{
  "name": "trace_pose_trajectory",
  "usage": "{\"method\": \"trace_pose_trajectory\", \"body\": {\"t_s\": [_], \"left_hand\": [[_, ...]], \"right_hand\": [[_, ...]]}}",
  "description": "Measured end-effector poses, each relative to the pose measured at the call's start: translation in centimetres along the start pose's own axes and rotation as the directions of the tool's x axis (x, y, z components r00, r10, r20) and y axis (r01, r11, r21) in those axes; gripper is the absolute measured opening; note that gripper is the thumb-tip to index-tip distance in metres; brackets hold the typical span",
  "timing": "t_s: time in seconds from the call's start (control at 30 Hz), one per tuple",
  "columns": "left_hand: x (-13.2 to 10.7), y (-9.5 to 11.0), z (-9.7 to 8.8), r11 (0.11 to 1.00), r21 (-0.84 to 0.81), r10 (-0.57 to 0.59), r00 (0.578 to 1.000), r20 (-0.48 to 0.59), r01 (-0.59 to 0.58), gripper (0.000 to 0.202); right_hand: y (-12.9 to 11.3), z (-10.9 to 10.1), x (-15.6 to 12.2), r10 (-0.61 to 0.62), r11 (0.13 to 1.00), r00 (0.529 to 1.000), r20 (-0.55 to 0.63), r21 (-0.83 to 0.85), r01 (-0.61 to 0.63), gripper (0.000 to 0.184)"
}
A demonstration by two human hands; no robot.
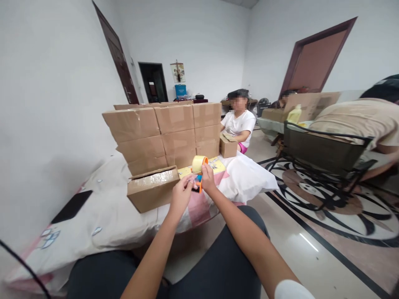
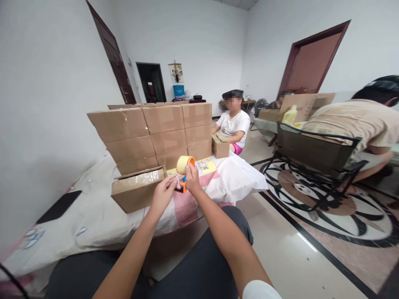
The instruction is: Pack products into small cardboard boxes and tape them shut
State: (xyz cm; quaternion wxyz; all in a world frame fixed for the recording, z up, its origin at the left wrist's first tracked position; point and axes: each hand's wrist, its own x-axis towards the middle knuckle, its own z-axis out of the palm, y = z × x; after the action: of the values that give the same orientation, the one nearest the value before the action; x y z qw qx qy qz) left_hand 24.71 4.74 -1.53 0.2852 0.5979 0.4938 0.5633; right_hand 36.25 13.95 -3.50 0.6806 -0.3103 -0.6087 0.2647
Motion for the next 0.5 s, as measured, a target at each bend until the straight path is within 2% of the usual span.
{"method": "trace_pose_trajectory", "body": {"t_s": [0.1, 0.2, 0.3, 0.37, 0.5], "left_hand": [[0.0, -0.8, 0.5, 0.998, -0.04, -0.038, 0.998, 0.043, 0.04, 0.044], [-0.2, -1.2, 1.0, 0.992, -0.086, -0.094, 0.995, 0.036, 0.096, 0.062], [-0.3, -1.4, 1.1, 0.972, -0.165, -0.16, 0.986, 0.044, 0.165, 0.077], [-0.5, -1.5, 1.1, 0.96, -0.206, -0.183, 0.981, 0.059, 0.191, 0.077], [-1.0, -1.5, 1.1, 0.949, -0.259, -0.163, 0.983, 0.079, 0.179, 0.064]], "right_hand": [[0.6, -0.1, 0.2, -0.002, 0.999, 1.0, -0.005, -0.039, 0.002, 0.036], [0.9, -0.4, 0.4, -0.01, 0.997, 0.999, -0.031, -0.077, 0.008, 0.037], [0.7, -0.6, 0.7, 0.019, 0.999, 0.999, -0.045, -0.039, -0.02, 0.039], [0.5, -0.7, 0.8, 0.068, 0.997, 0.997, -0.03, 0.026, -0.067, 0.04], [0.1, -0.7, 0.9, 0.153, 0.984, 0.988, -0.008, 0.09, -0.152, 0.042]]}}
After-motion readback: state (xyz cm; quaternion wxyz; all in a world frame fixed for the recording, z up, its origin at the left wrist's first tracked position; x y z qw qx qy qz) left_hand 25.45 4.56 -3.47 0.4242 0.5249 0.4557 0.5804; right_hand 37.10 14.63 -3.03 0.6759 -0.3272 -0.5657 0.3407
